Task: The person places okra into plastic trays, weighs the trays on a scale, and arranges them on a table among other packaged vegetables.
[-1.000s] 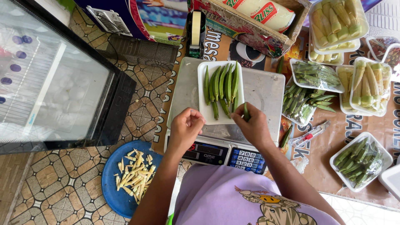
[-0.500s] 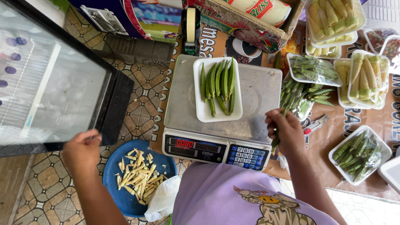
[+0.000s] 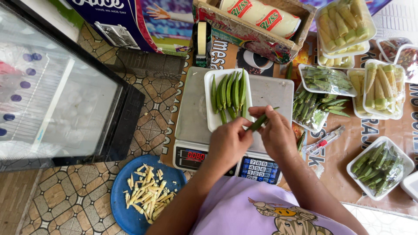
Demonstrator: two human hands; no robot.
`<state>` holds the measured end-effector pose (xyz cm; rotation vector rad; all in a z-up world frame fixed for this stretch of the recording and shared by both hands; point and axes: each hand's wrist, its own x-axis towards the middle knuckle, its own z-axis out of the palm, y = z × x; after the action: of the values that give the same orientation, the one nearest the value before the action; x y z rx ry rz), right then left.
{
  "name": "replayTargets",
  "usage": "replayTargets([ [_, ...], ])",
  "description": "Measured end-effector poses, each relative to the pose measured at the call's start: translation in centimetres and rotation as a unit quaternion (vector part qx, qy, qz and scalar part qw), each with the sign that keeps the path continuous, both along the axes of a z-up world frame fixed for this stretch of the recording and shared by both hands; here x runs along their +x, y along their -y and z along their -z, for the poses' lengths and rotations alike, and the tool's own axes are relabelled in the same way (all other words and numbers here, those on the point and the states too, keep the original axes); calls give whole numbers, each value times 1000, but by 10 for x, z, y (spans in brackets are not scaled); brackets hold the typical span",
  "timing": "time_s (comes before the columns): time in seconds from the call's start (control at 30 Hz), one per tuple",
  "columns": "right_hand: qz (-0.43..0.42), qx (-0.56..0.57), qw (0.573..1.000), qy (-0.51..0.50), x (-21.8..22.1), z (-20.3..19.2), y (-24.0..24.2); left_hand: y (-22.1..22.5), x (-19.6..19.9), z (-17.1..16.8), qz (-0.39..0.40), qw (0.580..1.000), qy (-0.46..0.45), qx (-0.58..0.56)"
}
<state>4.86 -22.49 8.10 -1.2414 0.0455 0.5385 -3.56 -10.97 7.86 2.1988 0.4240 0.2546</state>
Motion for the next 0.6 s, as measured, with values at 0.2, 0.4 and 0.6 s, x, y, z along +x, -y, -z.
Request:
replayTargets([
  [0.2,5,31,999,-25,12,-1,4,-5,12,-12,74,989,47,-120],
  [0.4,73,31,997,-1,59,-2,27,-31,6,-8,86,964,5,-250],
  [0.6,151,67,979,121,126,-35,115,-133,37,53,-122,987,-50,-88],
])
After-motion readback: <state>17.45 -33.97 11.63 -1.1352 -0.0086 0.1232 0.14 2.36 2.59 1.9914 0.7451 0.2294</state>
